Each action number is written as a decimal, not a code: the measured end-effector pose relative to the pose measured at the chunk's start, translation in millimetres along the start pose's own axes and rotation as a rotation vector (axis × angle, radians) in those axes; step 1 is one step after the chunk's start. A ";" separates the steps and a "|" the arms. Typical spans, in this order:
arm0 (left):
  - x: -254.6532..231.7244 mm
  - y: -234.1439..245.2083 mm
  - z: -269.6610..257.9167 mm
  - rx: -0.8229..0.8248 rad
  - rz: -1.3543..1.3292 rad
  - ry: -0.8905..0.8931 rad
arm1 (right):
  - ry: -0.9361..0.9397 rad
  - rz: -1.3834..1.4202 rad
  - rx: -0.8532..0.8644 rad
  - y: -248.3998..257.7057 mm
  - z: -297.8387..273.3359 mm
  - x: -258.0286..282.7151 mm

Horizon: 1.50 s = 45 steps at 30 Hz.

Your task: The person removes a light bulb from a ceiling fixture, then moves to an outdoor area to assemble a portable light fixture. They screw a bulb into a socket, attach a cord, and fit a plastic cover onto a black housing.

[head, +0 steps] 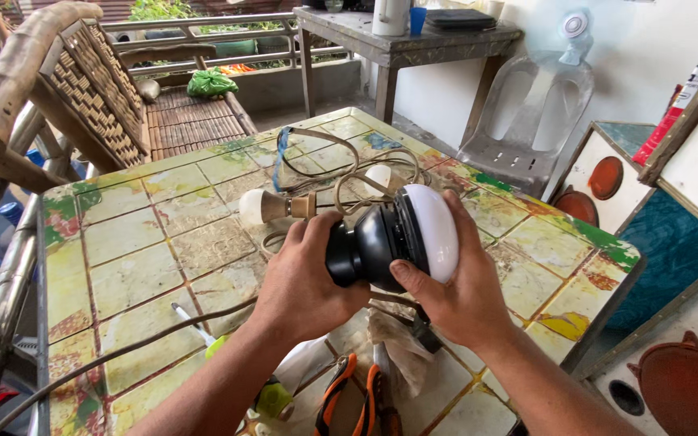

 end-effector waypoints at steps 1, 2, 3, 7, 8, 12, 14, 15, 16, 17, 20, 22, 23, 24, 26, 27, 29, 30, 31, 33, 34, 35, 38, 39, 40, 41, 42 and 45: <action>0.9 1.3 0.7 0.000 -0.011 0.001 | 0.006 -0.011 -0.005 -0.2 1.1 -1.1; 1.8 2.3 1.9 0.000 -0.022 0.002 | 0.011 -0.021 -0.010 0.4 1.8 -2.6; 1.0 3.8 1.3 -0.004 -0.037 -0.032 | 0.005 0.060 -0.049 0.4 0.6 -5.2; -4.1 1.1 0.0 0.008 -0.069 -0.161 | -0.089 0.204 -0.151 4.9 -7.4 -24.7; -5.9 -0.8 -0.9 0.017 -0.070 -0.191 | -0.131 0.197 -0.163 6.5 -10.2 -30.9; 2.4 -14.7 2.1 0.195 -0.279 -0.060 | -0.356 0.295 -0.330 18.0 -21.1 -61.8; -3.9 -16.4 -0.4 0.197 -0.291 -0.118 | -0.569 0.435 -0.466 23.9 -28.2 -87.4; -2.9 -19.4 -1.2 0.203 -0.241 -0.114 | -0.623 0.453 -0.498 28.5 -29.1 -96.5; -1.2 -22.5 -1.8 0.208 -0.191 -0.110 | -0.677 0.470 -0.531 36.4 -30.6 -106.0; 1.9 -24.7 -1.7 0.211 -0.139 -0.105 | -0.730 0.490 -0.561 43.5 -32.2 -115.9; 3.9 -25.1 1.3 0.114 0.047 -0.216 | -0.725 0.442 -0.625 77.2 -30.5 -143.6; 9.0 -32.3 4.7 0.116 0.091 -0.258 | -0.596 0.309 -0.650 101.7 -28.5 -156.2; 10.3 -36.8 6.5 0.116 0.113 -0.280 | -0.530 0.242 -0.661 112.3 -27.0 -160.6; 11.2 -43.0 7.6 0.107 0.180 -0.305 | -0.502 0.147 -0.644 121.8 -27.1 -164.3; 14.5 -52.4 8.5 0.086 0.319 -0.349 | -0.444 -0.035 -0.603 133.0 -22.9 -166.3; 20.2 -54.8 10.8 0.102 0.329 -0.313 | -0.430 -0.092 -0.571 133.1 -20.6 -166.5; 28.7 -58.8 15.1 0.136 0.349 -0.242 | -0.401 -0.206 -0.507 135.6 -14.4 -161.2; 31.3 -60.8 15.9 0.161 0.359 -0.218 | -0.445 -0.242 -0.458 133.7 -13.8 -161.3; 33.2 -62.0 16.9 0.184 0.367 -0.196 | -0.486 -0.279 -0.408 131.7 -12.9 -160.3; 34.3 -62.2 17.3 0.210 0.365 -0.176 | -0.441 -0.341 -0.315 125.1 -4.6 -150.5; 33.7 -61.2 16.8 0.213 0.356 -0.177 | -0.356 -0.364 -0.272 120.7 2.0 -141.8; 32.8 -60.1 16.6 0.216 0.347 -0.180 | -0.270 -0.387 -0.230 116.1 8.1 -133.7; 33.5 -57.6 17.2 0.222 0.349 -0.160 | -0.321 -0.365 -0.202 113.2 7.9 -137.9; 33.8 -57.9 17.0 0.233 0.349 -0.155 | -0.357 -0.313 -0.223 114.3 5.4 -143.2; 34.1 -58.3 16.7 0.244 0.349 -0.149 | -0.394 -0.260 -0.244 114.8 1.9 -149.3; 34.1 -58.5 16.9 0.255 0.350 -0.146 | -0.430 -0.208 -0.266 115.3 -2.2 -156.0; 33.7 -58.2 17.4 0.256 0.359 -0.144 | -0.480 -0.193 -0.274 116.9 -7.1 -163.3; 33.1 -57.8 18.3 0.255 0.404 -0.117 | -0.547 -0.110 -0.296 119.3 -17.6 -183.0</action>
Point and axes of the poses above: each hand's wrist, its own z-axis towards the middle knuckle, its own y-axis out of the back of the hand, x = y × z, the point moved 9 cm from there along z, towards the middle knuckle, and after that the axes turned 15 degrees about y, right-handed, at the moved point
